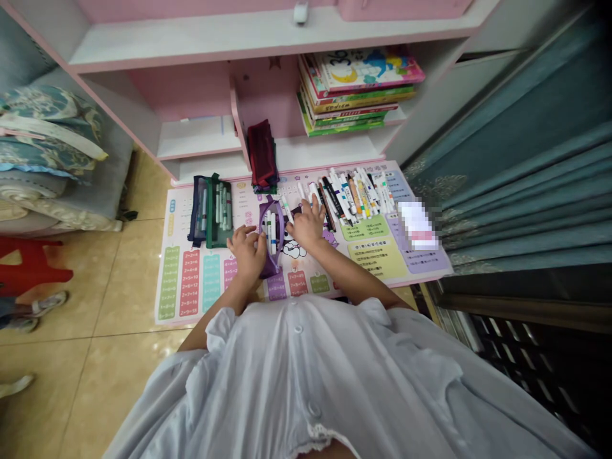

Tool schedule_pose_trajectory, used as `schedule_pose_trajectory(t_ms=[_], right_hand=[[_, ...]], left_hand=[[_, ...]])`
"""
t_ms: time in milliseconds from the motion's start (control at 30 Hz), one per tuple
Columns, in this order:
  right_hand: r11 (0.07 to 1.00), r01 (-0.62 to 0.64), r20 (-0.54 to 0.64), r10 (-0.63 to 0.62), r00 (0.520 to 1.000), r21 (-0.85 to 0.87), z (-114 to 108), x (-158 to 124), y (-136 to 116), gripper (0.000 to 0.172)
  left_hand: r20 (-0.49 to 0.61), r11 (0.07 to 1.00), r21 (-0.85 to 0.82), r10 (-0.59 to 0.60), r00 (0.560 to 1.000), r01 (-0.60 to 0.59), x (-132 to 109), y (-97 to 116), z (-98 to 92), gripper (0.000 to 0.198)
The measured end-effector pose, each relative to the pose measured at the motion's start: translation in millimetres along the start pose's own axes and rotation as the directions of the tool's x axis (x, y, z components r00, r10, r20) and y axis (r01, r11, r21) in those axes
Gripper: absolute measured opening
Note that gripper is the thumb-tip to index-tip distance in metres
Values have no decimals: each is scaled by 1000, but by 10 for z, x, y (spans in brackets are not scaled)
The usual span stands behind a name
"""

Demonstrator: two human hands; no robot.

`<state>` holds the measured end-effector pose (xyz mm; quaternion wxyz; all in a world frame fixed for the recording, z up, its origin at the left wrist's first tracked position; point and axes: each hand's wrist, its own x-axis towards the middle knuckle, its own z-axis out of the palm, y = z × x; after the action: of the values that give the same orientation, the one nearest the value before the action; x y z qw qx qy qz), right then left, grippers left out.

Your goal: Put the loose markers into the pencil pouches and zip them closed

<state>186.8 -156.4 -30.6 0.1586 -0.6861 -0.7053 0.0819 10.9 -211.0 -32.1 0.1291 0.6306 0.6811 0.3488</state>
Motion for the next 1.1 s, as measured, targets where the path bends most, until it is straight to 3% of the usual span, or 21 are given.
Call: schedule_pose_trajectory(t_ms=[200,367,667,1100], right_hand=[[993,-10,-83,20,996,121,-210,-159,-110,16],[979,48,-12,-47,999,196,-292,-339,-255,18],[985,65,101,-82,992,159,-216,-379,-385,22],[983,139,124,-154,980,121,-133,-388,-439,34]], left_hand=[[11,1000,-10,-8,1000,8,-2,1,-9,24],[12,1000,-11,-10,1000,10,0,19,-27,24],[24,1000,1,-16,1000,16,5,39,-44,23],[16,1000,14,-5,1000,5,0,43,-28,23]])
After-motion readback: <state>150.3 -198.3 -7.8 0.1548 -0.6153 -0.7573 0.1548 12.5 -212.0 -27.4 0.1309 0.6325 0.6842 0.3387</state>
